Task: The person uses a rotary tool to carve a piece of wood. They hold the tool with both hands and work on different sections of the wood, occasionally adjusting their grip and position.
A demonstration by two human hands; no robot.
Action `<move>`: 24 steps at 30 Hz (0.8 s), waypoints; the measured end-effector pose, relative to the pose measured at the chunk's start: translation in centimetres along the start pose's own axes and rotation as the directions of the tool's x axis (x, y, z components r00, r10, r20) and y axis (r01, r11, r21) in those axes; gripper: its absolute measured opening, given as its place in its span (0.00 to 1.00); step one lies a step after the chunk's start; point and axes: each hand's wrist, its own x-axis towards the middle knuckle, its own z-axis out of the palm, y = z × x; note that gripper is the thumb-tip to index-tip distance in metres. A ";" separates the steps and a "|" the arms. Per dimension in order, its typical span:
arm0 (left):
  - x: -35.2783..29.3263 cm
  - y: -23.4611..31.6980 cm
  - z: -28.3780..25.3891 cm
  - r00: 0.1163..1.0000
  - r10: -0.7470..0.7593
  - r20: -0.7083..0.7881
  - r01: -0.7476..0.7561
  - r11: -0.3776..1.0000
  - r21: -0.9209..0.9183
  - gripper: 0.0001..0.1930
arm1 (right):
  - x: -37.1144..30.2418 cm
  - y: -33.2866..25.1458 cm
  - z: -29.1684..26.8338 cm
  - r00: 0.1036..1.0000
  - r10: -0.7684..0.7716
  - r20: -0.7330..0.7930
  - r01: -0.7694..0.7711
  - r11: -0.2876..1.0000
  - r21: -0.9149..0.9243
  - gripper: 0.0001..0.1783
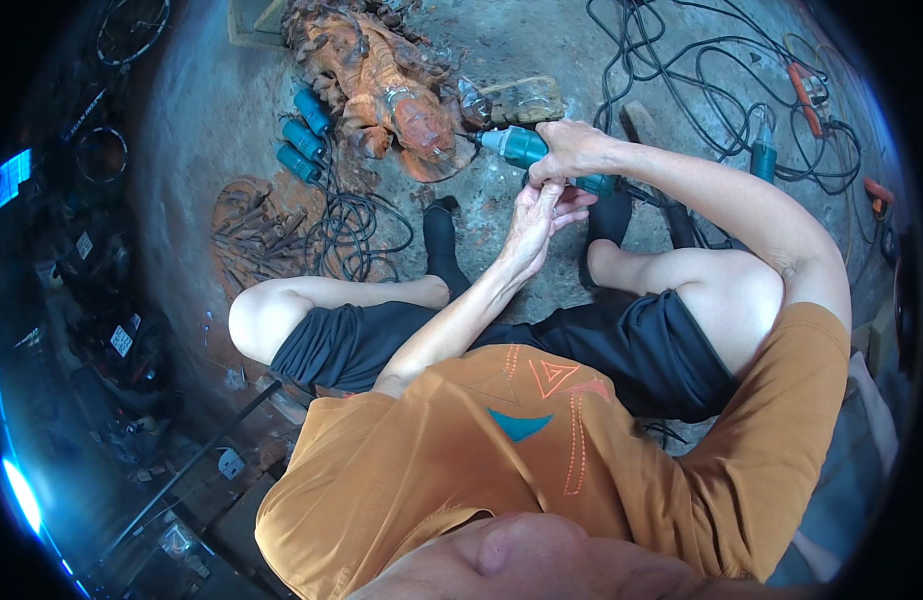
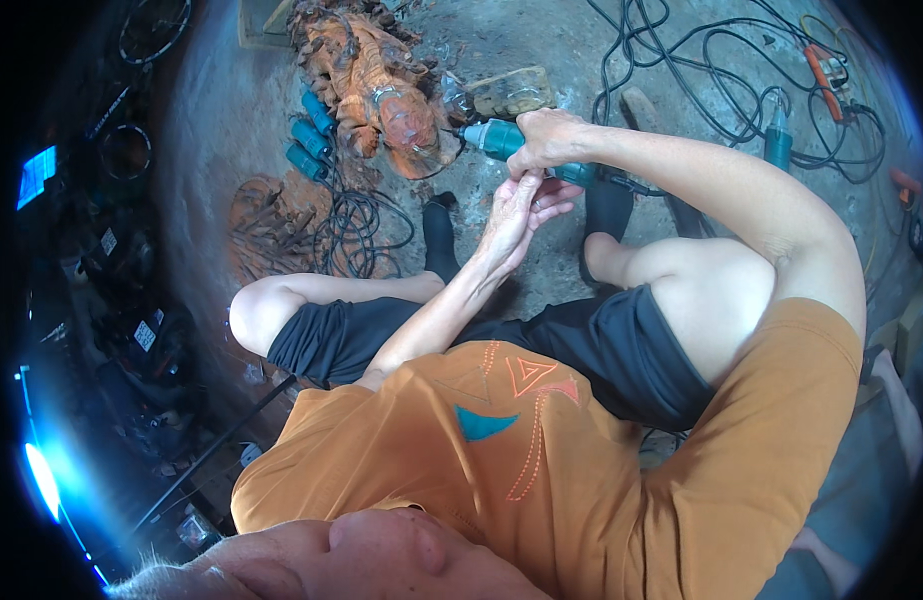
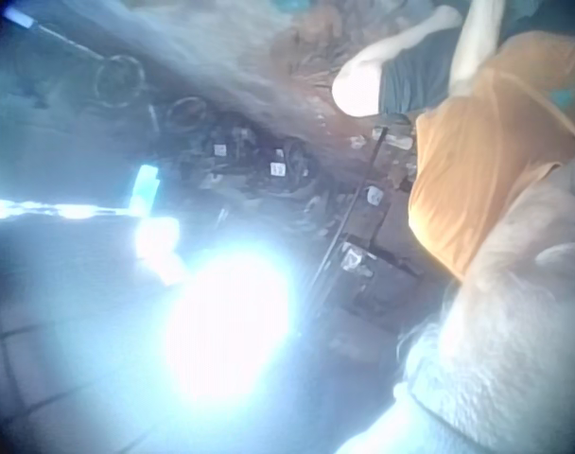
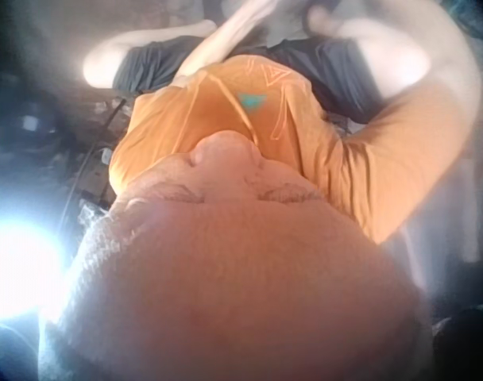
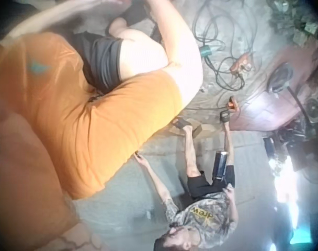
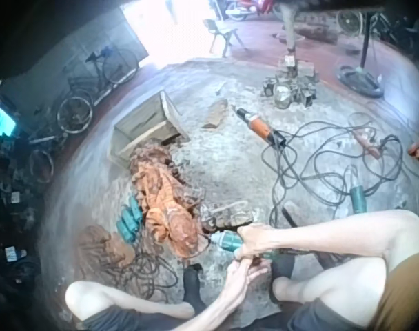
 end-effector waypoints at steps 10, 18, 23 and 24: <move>-1.1 -0.1 0.4 0.999 -0.034 0.020 0.034 0.999 -0.001 0.20 | -0.7 0.1 0.3 0.999 -0.022 0.031 0.023 0.999 -0.041 0.33; -0.8 -0.2 0.1 0.999 -0.015 0.030 0.015 1.000 -0.009 0.20 | -0.5 0.2 0.4 0.998 -0.067 0.005 0.067 0.997 -0.047 0.33; -0.4 -0.4 -0.4 1.000 -0.006 0.013 0.006 1.000 -0.011 0.21 | 0.2 0.3 0.6 0.998 -0.058 -0.012 0.058 0.997 -0.052 0.34; -0.4 -0.5 -0.5 1.000 -0.003 0.004 0.003 1.000 -0.020 0.21 | 0.1 0.3 0.4 0.999 -0.039 0.007 0.039 0.999 -0.012 0.35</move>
